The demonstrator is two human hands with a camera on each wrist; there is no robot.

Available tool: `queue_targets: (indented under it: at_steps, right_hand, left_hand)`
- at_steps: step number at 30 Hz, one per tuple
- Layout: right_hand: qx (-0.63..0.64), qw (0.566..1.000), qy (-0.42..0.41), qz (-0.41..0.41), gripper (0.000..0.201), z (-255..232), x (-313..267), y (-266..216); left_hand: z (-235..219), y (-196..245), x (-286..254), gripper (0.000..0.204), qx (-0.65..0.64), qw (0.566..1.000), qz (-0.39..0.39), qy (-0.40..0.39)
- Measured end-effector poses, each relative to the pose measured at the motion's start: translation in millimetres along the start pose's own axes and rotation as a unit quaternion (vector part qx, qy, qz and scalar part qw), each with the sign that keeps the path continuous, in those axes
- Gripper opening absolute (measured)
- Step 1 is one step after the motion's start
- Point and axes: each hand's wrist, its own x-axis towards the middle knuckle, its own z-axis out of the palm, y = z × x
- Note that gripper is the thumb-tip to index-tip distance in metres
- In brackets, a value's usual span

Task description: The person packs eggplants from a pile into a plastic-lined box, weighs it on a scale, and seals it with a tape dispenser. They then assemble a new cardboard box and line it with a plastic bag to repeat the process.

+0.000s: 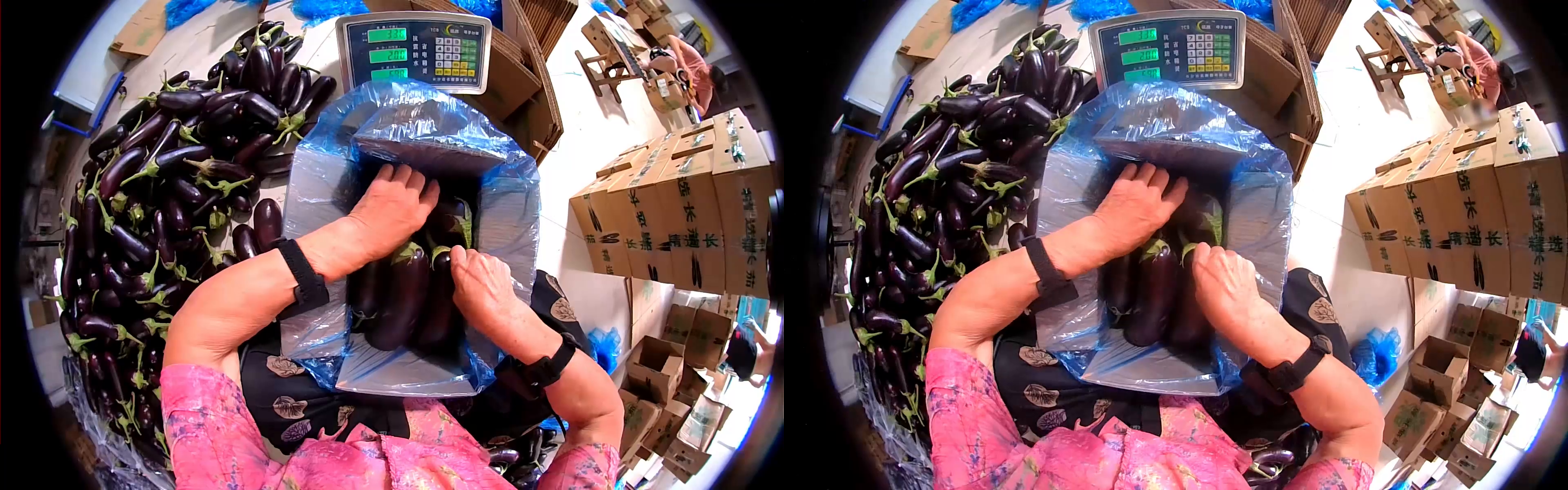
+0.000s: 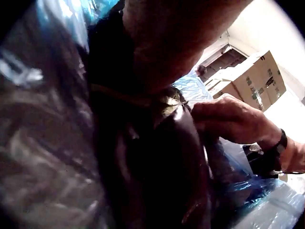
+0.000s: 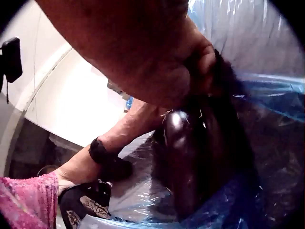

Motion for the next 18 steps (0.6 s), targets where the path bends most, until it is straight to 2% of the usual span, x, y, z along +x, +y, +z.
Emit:
queue_targets:
  at_steps: [1,3,4,6,9,12,15,16,17,18]
  right_hand:
    - [-0.024,0.999,0.04,-0.019,0.015,1.1,-0.3,-1.4]
    - [-0.072,0.989,0.119,-0.057,0.017,4.9,-1.9,-5.2]
    - [-0.087,0.99,0.099,-0.052,0.018,4.6,0.0,-5.1]
    - [-0.115,0.991,0.057,-0.042,0.02,4.3,4.6,-6.5]
    - [-0.103,0.992,0.046,-0.048,0.017,16.9,10.1,-4.3]
    - [-0.144,0.988,0.05,-0.033,0.016,36.2,16.4,-11.1]
    - [-0.106,0.993,0.045,-0.036,0.015,31.5,15.0,-11.8]
    - [-0.09,0.994,0.043,-0.044,0.015,25.2,15.4,-11.0]
    - [-0.066,0.997,0.009,-0.028,0.02,17.2,12.9,-9.5]
    - [-0.039,0.997,0.042,-0.046,0.022,3.1,9.6,-11.1]
  left_hand:
    - [-0.2,1.0,2.4,0.038,0.008,1.0,-0.006,-0.01]
    - [-1.1,-3.8,-1.2,0.037,-0.04,0.998,0.019,0.039]
    - [-0.4,-5.3,-3.0,0.037,-0.065,0.995,0.032,0.062]
    - [3.2,-7.4,-2.0,0.039,-0.077,0.995,0.035,0.048]
    - [7.3,1.7,2.2,0.038,-0.06,0.998,0.016,0.015]
    - [8.8,5.5,10.4,0.037,-0.035,0.999,0.013,-0.014]
    - [8.1,8.2,8.9,0.037,-0.014,1.0,0.007,-0.008]
    - [7.0,5.9,4.9,0.042,-0.056,0.998,-0.002,-0.018]
    - [5.9,3.5,-1.4,0.042,-0.074,0.997,-0.004,0.012]
    - [4.6,1.0,-8.8,0.042,-0.092,0.995,-0.004,0.042]
